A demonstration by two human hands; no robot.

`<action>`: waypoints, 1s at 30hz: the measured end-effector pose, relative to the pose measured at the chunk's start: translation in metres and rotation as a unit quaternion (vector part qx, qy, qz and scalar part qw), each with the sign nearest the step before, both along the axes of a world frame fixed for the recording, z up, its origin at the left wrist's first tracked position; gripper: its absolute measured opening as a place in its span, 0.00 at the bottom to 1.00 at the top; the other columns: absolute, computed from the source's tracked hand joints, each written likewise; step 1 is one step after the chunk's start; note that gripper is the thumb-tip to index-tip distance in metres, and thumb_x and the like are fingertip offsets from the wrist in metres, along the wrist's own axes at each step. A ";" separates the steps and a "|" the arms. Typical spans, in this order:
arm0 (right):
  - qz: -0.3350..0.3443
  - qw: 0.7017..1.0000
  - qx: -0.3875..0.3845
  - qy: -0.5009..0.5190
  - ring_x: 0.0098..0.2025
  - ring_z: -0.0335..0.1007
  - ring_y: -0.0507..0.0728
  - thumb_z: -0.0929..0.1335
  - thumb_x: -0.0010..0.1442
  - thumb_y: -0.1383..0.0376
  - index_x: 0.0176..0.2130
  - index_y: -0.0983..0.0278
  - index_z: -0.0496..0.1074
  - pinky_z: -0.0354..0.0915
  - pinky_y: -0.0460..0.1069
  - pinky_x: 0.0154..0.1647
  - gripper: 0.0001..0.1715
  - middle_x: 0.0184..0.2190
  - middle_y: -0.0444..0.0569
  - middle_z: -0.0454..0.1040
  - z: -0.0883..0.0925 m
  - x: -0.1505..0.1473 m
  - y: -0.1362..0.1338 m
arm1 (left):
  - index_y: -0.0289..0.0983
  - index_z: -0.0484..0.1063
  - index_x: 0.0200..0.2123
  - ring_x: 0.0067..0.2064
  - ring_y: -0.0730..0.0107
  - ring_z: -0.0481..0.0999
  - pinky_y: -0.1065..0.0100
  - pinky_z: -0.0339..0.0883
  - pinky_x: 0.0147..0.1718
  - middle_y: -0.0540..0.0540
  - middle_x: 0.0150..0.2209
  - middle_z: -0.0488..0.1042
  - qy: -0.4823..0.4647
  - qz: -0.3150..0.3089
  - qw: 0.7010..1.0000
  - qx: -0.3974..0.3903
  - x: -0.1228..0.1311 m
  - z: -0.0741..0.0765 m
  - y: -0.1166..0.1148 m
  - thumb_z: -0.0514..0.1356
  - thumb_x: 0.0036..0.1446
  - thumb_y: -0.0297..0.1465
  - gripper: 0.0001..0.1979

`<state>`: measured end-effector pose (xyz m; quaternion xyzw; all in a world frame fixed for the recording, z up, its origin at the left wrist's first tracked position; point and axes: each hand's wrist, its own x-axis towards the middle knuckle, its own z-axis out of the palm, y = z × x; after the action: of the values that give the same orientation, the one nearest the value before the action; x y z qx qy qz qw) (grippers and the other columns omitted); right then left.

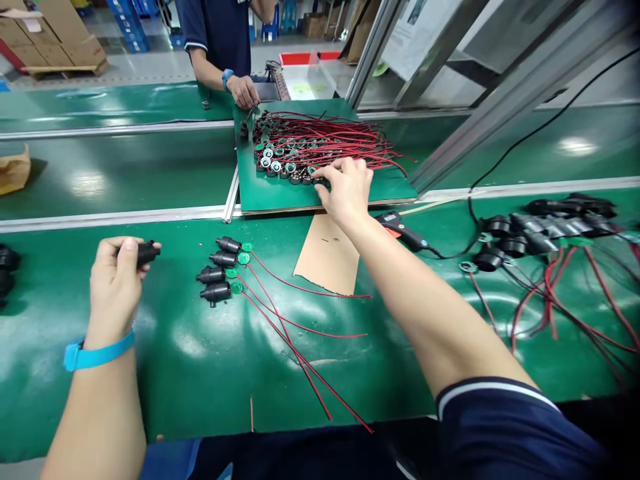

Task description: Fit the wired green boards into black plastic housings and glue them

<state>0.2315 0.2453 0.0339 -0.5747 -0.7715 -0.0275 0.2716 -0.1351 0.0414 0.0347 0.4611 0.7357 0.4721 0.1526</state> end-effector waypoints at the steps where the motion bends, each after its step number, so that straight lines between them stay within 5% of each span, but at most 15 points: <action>1: 0.006 1.000 0.001 -0.012 0.56 0.59 0.72 0.69 0.65 0.61 0.47 0.57 0.79 0.59 0.68 0.57 0.12 0.51 0.57 0.71 0.001 -0.002 0.005 | 0.40 0.70 0.44 0.28 0.70 0.70 0.69 0.61 0.28 0.47 0.36 0.79 -0.064 -0.019 0.997 0.041 0.009 0.000 0.000 0.53 0.68 0.49 0.19; 7: 0.016 0.997 -0.002 -0.082 0.57 0.57 0.72 0.66 0.69 0.60 0.41 0.64 0.80 0.56 0.69 0.58 0.14 0.51 0.60 0.69 0.004 -0.019 0.018 | 0.37 0.71 0.28 0.27 0.71 0.72 0.70 0.64 0.28 0.51 0.23 0.71 -0.256 -0.108 0.958 0.068 0.050 0.002 -0.004 0.63 0.59 0.51 0.22; 10: 0.041 0.996 0.002 -0.074 0.58 0.58 0.71 0.67 0.68 0.59 0.40 0.63 0.80 0.55 0.67 0.60 0.13 0.53 0.58 0.69 0.007 -0.031 -0.003 | 0.37 0.70 0.28 0.32 0.70 0.75 0.71 0.68 0.30 0.50 0.29 0.74 -0.359 -0.169 0.918 0.002 0.070 0.004 -0.007 0.70 0.55 0.40 0.16; 13: 0.106 0.992 0.023 -0.063 0.61 0.59 0.69 0.68 0.68 0.59 0.41 0.59 0.79 0.53 0.65 0.62 0.10 0.57 0.53 0.70 0.006 -0.042 -0.029 | 0.37 0.73 0.38 0.33 0.72 0.76 0.74 0.65 0.25 0.46 0.41 0.78 -0.428 -0.214 0.876 -0.064 0.090 0.004 -0.010 0.71 0.55 0.34 0.12; 16: 0.121 0.990 0.034 -0.060 0.61 0.60 0.71 0.70 0.65 0.59 0.46 0.59 0.77 0.53 0.66 0.62 0.11 0.60 0.53 0.70 0.001 -0.043 -0.037 | 0.36 0.73 0.46 0.31 0.75 0.75 0.75 0.63 0.23 0.42 0.45 0.79 -0.435 -0.248 0.861 -0.089 0.100 0.000 -0.011 0.70 0.57 0.36 0.17; 19: 0.086 0.995 0.025 -0.054 0.60 0.60 0.73 0.72 0.62 0.61 0.55 0.60 0.74 0.54 0.67 0.59 0.22 0.58 0.58 0.70 -0.006 -0.036 -0.024 | 0.36 0.74 0.46 0.32 0.74 0.75 0.75 0.65 0.24 0.42 0.43 0.79 -0.414 -0.264 0.866 -0.096 0.101 -0.004 -0.012 0.70 0.57 0.37 0.17; 22: 0.069 0.996 0.021 -0.059 0.59 0.60 0.73 0.71 0.63 0.62 0.51 0.60 0.77 0.53 0.68 0.58 0.16 0.56 0.58 0.71 -0.008 -0.030 -0.008 | 0.36 0.75 0.45 0.33 0.73 0.75 0.74 0.66 0.26 0.43 0.42 0.78 -0.385 -0.276 0.875 -0.104 0.100 -0.008 -0.012 0.70 0.58 0.38 0.16; 30: 0.188 0.978 -0.029 -0.084 0.61 0.59 0.70 0.71 0.66 0.55 0.51 0.58 0.77 0.52 0.66 0.61 0.16 0.58 0.56 0.72 0.000 -0.053 0.000 | 0.36 0.75 0.45 0.34 0.72 0.75 0.73 0.65 0.26 0.43 0.41 0.78 -0.380 -0.291 0.871 -0.107 0.100 -0.010 -0.013 0.70 0.57 0.40 0.18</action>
<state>0.1789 0.2454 0.0335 -0.4223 -0.8865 -0.0015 0.1893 -0.0352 0.0280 0.0245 0.4198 0.4995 0.4639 0.5992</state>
